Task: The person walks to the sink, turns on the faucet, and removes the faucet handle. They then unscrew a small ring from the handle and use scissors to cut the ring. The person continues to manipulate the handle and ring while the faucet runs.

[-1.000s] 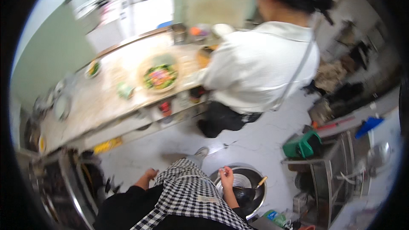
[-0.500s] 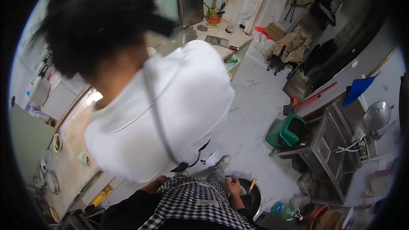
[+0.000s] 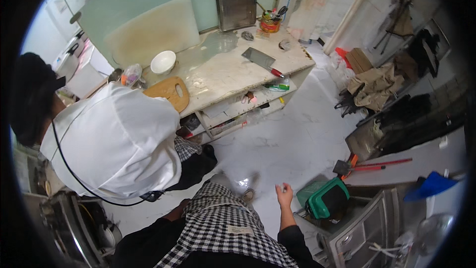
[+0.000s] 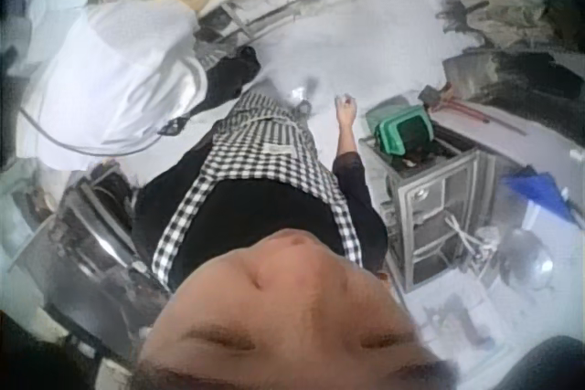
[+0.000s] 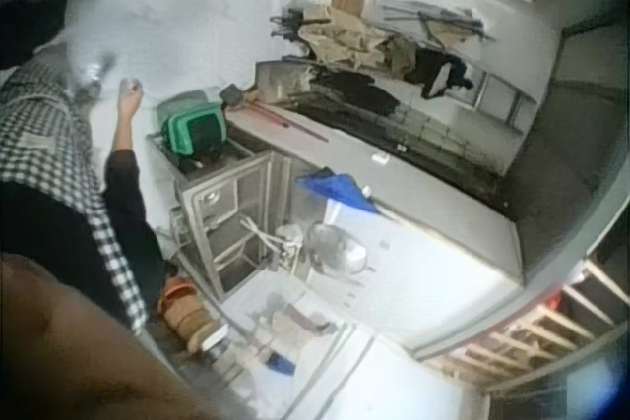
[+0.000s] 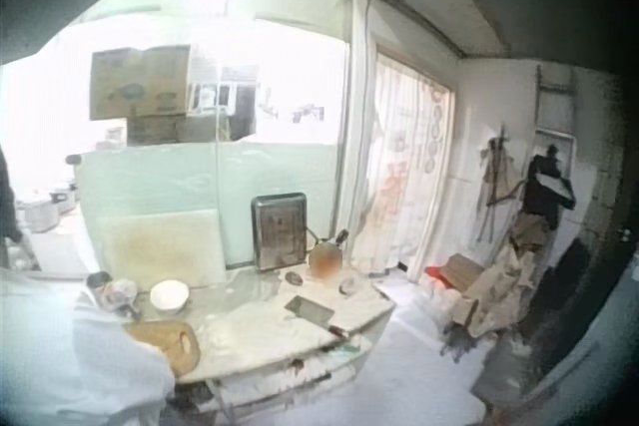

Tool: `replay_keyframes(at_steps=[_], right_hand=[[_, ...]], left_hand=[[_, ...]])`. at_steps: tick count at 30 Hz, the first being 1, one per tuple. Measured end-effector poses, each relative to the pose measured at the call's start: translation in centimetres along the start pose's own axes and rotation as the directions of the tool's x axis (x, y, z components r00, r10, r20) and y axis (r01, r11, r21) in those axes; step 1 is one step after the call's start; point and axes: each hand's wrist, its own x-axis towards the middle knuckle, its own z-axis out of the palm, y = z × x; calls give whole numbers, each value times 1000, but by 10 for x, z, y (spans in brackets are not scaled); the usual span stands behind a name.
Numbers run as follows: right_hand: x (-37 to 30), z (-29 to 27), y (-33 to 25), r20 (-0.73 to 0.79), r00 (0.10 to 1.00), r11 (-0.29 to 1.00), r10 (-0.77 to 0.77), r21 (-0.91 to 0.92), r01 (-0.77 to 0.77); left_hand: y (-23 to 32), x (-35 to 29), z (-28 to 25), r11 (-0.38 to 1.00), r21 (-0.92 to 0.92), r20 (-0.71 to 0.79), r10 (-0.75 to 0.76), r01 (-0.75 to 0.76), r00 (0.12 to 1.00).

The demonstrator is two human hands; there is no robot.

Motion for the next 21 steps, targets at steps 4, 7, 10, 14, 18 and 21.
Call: replay_keyframes(at_steps=[4,7,10,14,18,21], right_hand=[[116,33,-83,113,955,961,-274,-6,276],[188,74,-169,204,847,865,-490,-6,502],[247,104,-257,312,764,796,-564,-38,604],[313,124,-357,385,672,697,-633,-95,711],[373,146,-425,452,536,587,-713,-34,809],[416,163,-452,531,470,562,-705,16,827]], left_hand=[[43,19,33,995,-78,-30,-69,67,997],[70,45,58,983,-142,-46,-124,117,991],[106,85,74,964,-224,-66,-165,147,984],[172,147,60,938,-326,-151,-174,117,973],[262,202,-4,852,-516,-306,-279,88,910],[333,215,-55,499,-854,-346,-328,-150,879]])
